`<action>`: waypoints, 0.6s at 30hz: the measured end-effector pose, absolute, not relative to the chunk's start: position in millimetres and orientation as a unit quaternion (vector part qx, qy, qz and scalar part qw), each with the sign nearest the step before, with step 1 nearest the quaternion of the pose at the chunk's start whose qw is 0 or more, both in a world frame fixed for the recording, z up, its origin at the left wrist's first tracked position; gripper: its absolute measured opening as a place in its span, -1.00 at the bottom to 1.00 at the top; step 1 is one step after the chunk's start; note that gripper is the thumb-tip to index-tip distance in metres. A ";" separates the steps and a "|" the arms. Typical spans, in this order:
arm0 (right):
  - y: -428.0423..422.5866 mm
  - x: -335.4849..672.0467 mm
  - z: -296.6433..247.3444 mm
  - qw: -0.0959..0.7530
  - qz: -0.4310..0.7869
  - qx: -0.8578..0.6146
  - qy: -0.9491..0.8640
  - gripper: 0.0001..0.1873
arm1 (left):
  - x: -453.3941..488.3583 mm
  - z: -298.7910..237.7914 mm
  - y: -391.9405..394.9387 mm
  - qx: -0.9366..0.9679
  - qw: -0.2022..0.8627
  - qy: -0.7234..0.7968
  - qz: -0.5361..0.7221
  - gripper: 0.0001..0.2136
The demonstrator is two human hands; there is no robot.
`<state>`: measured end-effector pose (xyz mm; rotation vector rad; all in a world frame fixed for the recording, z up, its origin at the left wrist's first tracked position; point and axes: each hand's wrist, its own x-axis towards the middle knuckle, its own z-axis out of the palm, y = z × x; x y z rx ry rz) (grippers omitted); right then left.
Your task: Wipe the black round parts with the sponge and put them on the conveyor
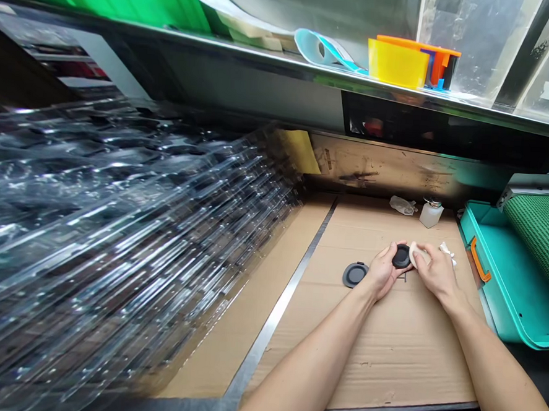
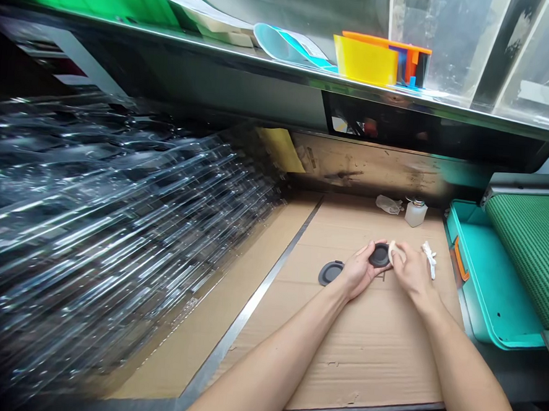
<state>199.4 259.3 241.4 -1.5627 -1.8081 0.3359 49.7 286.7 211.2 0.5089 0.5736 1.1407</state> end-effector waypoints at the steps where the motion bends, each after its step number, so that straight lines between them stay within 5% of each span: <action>1: 258.3 198.6 241.4 0.360 0.110 -0.602 -0.704 -0.67 | 50.1 211.2 286.6 0.235 0.773 0.266 0.526 -0.76; 18: 266.9 208.9 230.6 0.379 0.021 -0.665 -0.643 -0.60 | 41.9 224.3 284.1 0.209 0.813 0.277 0.468 -0.67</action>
